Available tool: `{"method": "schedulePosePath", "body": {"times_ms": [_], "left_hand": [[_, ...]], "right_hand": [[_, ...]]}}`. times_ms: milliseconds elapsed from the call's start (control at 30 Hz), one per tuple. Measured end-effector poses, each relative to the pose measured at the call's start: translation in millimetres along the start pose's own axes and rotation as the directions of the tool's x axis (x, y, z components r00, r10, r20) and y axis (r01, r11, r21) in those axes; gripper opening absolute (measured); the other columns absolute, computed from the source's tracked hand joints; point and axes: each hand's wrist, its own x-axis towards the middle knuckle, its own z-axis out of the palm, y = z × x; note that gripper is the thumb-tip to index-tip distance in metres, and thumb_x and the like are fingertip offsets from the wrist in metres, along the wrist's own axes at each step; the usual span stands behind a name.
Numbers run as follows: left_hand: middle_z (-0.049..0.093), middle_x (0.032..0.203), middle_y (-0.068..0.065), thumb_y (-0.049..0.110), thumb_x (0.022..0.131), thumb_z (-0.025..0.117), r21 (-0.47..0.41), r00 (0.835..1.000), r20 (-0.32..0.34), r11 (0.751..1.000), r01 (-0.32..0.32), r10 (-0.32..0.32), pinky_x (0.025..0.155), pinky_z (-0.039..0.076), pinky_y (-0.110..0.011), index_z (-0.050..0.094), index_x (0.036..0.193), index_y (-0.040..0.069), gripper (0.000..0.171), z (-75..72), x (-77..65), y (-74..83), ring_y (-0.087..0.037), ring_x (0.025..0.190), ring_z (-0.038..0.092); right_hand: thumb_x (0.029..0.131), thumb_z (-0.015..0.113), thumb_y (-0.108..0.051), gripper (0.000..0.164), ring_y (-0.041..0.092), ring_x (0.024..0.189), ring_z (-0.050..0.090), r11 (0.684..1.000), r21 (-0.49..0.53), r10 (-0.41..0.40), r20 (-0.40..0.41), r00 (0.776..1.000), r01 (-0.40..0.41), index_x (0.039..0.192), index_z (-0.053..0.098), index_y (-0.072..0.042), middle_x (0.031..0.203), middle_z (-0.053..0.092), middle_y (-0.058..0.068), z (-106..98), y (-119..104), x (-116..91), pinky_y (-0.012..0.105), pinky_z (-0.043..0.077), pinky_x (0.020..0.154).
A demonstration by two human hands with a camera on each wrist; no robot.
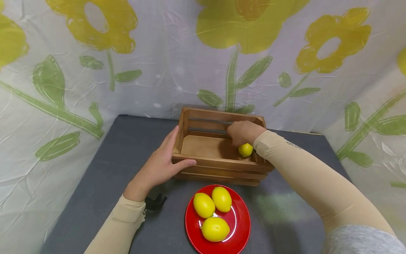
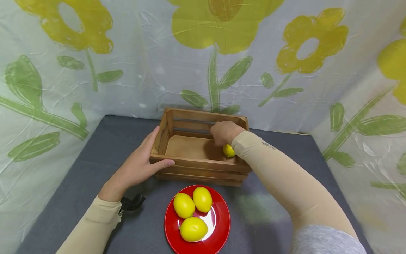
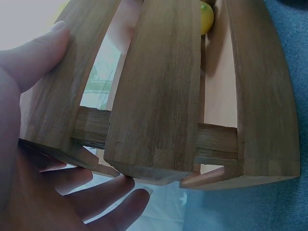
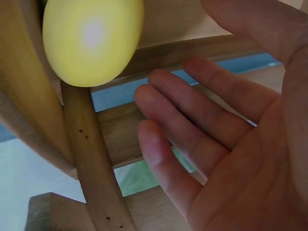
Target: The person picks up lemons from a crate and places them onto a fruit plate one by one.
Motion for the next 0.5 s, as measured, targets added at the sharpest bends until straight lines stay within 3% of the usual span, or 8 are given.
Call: {"method": "schedulePosePath", "body": {"times_ms": [500], "left_hand": [[0.005, 0.183, 0.004, 0.078, 0.086, 0.075, 0.004, 1.000, -0.005, 1.000, -0.005, 0.005, 0.131, 0.031, -0.063, -0.004, 0.175, 0.034, 0.126, -0.5, -1.2, 0.1, -0.030, 0.169, 0.021]], "right_hand": [[0.094, 0.069, -0.009, 0.010, 0.022, 0.087, 0.060, 0.999, -0.044, 0.013, 0.075, 0.997, -0.010, 0.103, 0.073, -0.011, 0.109, 0.072, 0.006, 7.4, 1.2, 2.8, 0.033, 0.050, 0.072]]}}
